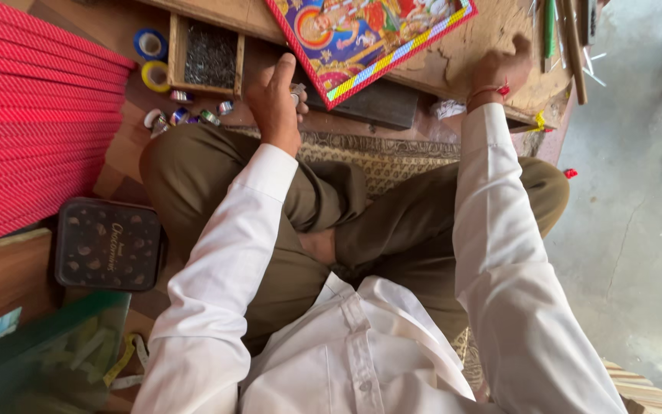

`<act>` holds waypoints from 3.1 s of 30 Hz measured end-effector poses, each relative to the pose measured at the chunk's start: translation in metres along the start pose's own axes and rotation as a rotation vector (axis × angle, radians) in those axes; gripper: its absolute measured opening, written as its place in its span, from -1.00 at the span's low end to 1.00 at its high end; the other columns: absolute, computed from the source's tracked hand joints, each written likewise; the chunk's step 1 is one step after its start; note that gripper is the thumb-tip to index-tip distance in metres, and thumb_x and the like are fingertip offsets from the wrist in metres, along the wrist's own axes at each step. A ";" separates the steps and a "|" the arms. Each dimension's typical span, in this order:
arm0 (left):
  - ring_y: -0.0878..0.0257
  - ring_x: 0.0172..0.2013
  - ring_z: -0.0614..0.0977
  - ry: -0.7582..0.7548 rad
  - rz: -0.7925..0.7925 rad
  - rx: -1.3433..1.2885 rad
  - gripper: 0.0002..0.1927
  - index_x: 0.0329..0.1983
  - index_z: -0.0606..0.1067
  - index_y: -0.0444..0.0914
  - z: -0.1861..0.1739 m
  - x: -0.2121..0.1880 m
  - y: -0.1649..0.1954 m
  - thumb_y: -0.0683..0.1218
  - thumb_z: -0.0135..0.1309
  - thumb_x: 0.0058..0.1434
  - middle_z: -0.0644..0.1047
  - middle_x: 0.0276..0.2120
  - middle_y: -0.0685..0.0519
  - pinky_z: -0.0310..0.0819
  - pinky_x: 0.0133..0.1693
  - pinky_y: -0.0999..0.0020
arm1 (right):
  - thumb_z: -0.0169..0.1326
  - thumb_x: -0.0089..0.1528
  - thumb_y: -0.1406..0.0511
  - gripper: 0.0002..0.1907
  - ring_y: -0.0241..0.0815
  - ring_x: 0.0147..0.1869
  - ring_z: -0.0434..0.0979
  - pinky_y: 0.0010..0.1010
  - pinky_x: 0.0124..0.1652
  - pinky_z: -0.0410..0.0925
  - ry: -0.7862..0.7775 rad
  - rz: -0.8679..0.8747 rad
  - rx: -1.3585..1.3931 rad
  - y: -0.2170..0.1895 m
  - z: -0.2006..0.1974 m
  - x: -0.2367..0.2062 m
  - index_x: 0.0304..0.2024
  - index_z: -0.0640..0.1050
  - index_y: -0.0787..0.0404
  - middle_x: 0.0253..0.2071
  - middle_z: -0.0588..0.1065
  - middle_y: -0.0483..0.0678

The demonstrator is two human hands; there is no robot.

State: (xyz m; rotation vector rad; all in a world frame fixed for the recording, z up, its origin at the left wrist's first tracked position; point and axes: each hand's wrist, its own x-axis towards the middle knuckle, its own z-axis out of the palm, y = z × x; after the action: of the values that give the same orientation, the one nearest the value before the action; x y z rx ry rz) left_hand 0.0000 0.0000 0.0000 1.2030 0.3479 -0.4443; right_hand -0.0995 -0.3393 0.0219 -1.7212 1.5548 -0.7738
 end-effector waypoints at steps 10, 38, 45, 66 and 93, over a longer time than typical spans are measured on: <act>0.34 -0.60 0.53 -0.128 0.619 0.579 -0.47 -0.47 0.44 -0.25 0.022 0.110 0.093 0.26 0.13 0.36 0.52 -0.57 0.06 0.34 -0.57 0.41 | 0.28 0.19 0.40 -0.48 -0.20 0.10 0.53 -0.38 0.02 0.45 -0.478 -0.132 0.674 0.016 0.028 -0.220 0.16 0.42 0.44 0.07 0.51 0.01; 0.27 -0.06 0.50 -0.812 0.487 0.193 -0.05 0.67 -0.08 -0.21 -0.009 -0.063 -0.006 -0.03 0.28 0.44 0.49 -0.07 0.01 0.45 0.04 0.37 | 0.19 0.29 0.38 -0.79 -0.26 -0.14 0.58 -0.34 -0.04 0.50 -0.982 0.029 0.692 -0.010 -0.043 -0.160 -0.06 0.64 0.38 -0.18 0.60 -0.02; 0.26 -0.10 0.56 -0.768 0.648 0.390 0.00 0.64 -0.08 -0.13 -0.009 -0.068 -0.002 0.07 0.31 0.38 0.52 -0.11 0.02 0.54 0.04 0.35 | 0.17 0.26 0.42 -0.79 -0.28 -0.12 0.62 -0.42 -0.02 0.47 -1.199 0.017 0.661 -0.021 -0.046 -0.186 -0.06 0.63 0.38 -0.17 0.63 -0.02; 0.26 -0.47 0.50 -0.391 0.519 0.553 -0.61 -0.48 0.53 -0.37 0.014 -0.061 0.015 0.02 0.32 0.25 0.52 -0.53 0.00 0.35 -0.40 0.29 | 0.17 0.30 0.39 -0.93 -0.38 -0.20 0.49 -0.54 -0.17 0.40 -0.786 -0.266 0.504 -0.012 -0.007 -0.156 -0.21 0.58 0.30 -0.29 0.56 -0.16; 0.27 -0.41 0.64 -0.180 0.498 0.571 -0.74 -0.33 0.47 -0.33 0.026 -0.029 -0.003 -0.11 0.33 0.14 0.60 -0.44 0.04 0.52 -0.30 0.30 | 0.24 0.07 0.42 -0.93 -0.39 -0.55 0.59 -0.54 -0.55 0.40 -0.367 -0.352 0.049 -0.020 0.028 -0.021 -0.49 0.69 0.34 -0.59 0.61 -0.05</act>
State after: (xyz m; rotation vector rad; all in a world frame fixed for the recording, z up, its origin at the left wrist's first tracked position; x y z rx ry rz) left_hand -0.0258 -0.0209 0.0202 1.7281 -0.2574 -0.2135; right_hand -0.0681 -0.3150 0.0220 -1.9958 0.9958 -0.6097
